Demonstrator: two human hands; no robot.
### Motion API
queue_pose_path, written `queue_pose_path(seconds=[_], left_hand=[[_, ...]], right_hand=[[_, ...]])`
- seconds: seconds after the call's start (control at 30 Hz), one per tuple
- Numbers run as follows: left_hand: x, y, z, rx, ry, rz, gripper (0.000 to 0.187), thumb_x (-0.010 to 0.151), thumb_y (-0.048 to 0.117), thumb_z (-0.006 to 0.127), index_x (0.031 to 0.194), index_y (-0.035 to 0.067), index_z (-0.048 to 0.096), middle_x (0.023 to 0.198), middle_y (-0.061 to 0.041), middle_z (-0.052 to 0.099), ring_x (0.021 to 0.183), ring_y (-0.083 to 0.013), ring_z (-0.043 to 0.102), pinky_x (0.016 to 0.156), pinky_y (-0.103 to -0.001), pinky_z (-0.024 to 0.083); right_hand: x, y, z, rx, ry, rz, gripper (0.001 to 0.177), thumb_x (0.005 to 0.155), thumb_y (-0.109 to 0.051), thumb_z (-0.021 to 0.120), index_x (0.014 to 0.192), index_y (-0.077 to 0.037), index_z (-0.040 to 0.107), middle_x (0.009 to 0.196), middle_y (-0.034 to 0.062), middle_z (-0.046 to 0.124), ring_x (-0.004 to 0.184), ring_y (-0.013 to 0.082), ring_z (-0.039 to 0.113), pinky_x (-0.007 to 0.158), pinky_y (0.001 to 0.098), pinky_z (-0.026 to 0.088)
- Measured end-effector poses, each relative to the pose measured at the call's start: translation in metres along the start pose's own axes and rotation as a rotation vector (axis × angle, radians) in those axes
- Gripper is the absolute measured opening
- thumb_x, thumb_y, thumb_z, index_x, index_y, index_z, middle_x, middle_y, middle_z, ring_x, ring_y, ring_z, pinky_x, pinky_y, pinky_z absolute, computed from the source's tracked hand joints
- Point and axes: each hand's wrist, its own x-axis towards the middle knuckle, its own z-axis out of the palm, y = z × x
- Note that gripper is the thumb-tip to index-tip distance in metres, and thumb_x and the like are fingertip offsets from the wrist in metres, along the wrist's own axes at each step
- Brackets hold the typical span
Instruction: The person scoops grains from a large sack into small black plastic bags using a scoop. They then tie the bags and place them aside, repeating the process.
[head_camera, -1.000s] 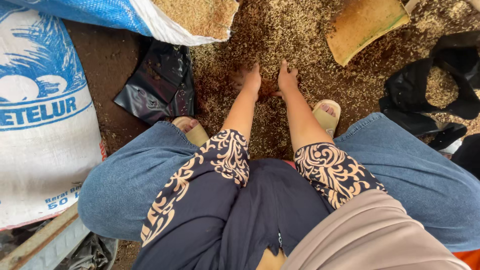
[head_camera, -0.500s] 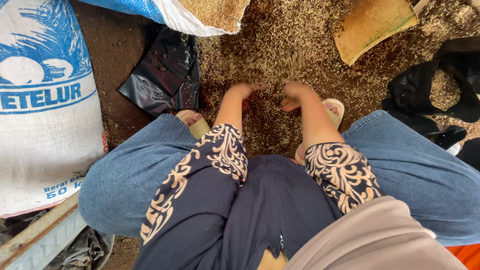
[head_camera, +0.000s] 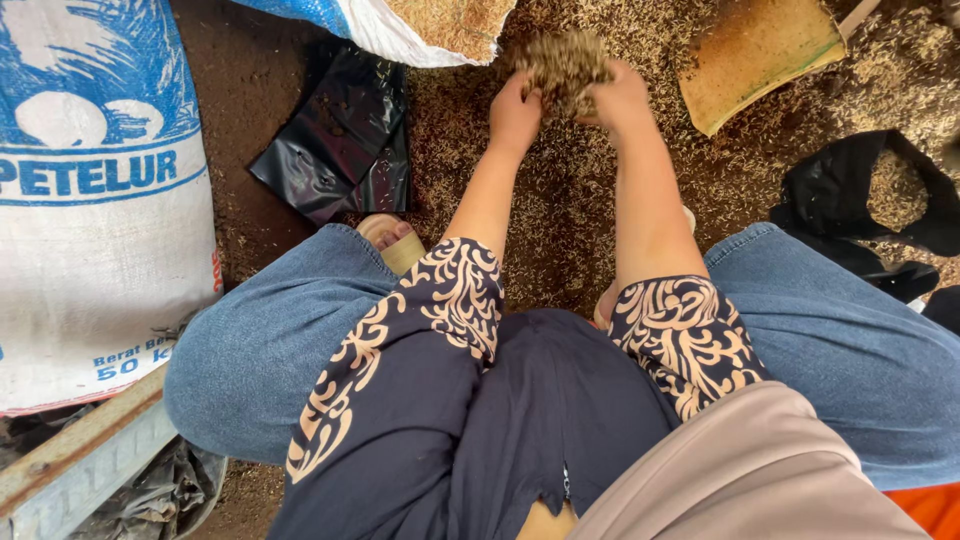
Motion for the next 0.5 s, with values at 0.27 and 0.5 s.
queue_pose_path(seconds=[0.27,0.5], left_hand=[[-0.027,-0.015,-0.094,0.743,0.443,-0.066,0.064,0.069,0.007,0.074,0.13,0.016,0.062,0.148,-0.015,0.049,0.137,-0.0386,0.048,0.114,-0.057,0.03],[-0.01,-0.088,-0.162,0.583,0.53,-0.086,0.052,0.084,0.027,0.08,0.131,0.016,0.062,0.144,-0.014,0.052,0.127,-0.0391,0.051,0.099,-0.047,0.048]], right_hand=[[0.01,-0.012,0.011,-0.326,0.319,-0.588,0.019,0.104,-0.013,0.062,0.112,-0.013,0.079,0.134,0.0084,0.069,0.124,0.0242,0.063,0.107,0.037,0.048],[0.0,-0.015,0.031,-0.286,0.236,-0.463,0.016,0.098,-0.014,0.065,0.11,-0.016,0.076,0.108,0.006,0.07,0.096,0.0187,0.068,0.086,0.0317,0.055]])
